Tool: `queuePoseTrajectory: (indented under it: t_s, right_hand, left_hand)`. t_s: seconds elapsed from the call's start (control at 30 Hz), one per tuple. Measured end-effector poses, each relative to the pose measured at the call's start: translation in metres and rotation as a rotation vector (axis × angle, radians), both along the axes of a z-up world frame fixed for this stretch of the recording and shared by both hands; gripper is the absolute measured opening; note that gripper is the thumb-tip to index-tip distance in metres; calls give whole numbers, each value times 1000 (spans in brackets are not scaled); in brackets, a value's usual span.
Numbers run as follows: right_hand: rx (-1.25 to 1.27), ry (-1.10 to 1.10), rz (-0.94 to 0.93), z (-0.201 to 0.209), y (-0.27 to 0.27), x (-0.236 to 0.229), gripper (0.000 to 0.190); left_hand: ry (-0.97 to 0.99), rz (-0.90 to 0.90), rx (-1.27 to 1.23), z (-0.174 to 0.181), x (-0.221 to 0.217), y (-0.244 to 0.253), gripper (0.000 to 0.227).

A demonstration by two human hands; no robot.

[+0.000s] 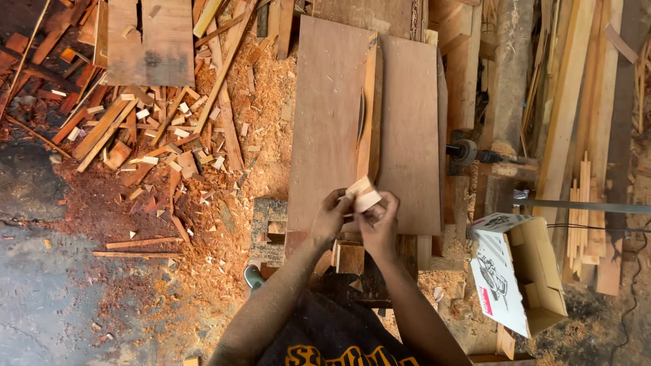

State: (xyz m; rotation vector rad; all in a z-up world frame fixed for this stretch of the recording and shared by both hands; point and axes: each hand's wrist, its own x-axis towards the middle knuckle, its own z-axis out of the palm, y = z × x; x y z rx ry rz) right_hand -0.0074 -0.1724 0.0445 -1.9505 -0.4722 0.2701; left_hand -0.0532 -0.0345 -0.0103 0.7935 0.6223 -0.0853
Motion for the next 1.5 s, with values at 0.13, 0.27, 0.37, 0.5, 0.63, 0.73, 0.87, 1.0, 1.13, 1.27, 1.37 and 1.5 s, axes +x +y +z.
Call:
queuePoseTrajectory:
  t_s: [0.13, 0.27, 0.37, 0.5, 0.63, 0.73, 0.87, 1.0, 1.13, 1.27, 1.37, 1.5]
  right_hand:
    - [-202, 162, 76, 14, 2, 20, 68]
    - [-476, 376, 165, 36, 2, 40, 74]
    - [-553, 392, 176, 36, 9, 51, 76]
    - [-658, 411, 80, 6, 19, 71, 74]
    - [-809, 139, 105, -28, 29, 93, 78]
    - [-1012, 233, 77, -38, 36, 101, 72]
    - [-991, 62, 65, -43, 43, 109, 69]
    - [-997, -9, -1, -53, 58, 132, 66]
    - [-1016, -54, -49, -57, 80, 159, 66]
    - [-965, -31, -99, -61, 91, 175, 67]
    - [-925, -75, -105, -67, 92, 181, 67]
    - [-886, -115, -95, -74, 98, 206, 66]
  left_hand:
    - [87, 33, -62, -20, 6, -6, 32]
    - [-2, -73, 15, -40, 12, 2, 34]
    - [-20, -61, 13, -51, 22, 0, 38]
    - [191, -94, 179, -57, 28, -13, 56]
    - [88, -343, 685, -51, 34, -33, 52]
    - [24, -424, 734, -44, 34, -43, 67]
    - [-12, -425, 716, -42, 43, -37, 77]
    - [38, -467, 588, -43, 69, -22, 84]
    - [28, -423, 672, -45, 101, -5, 82]
    - [50, -372, 677, -39, 93, -3, 75]
    - [49, -315, 621, -28, 60, -9, 72]
    - [140, -444, 464, -18, 21, -11, 74]
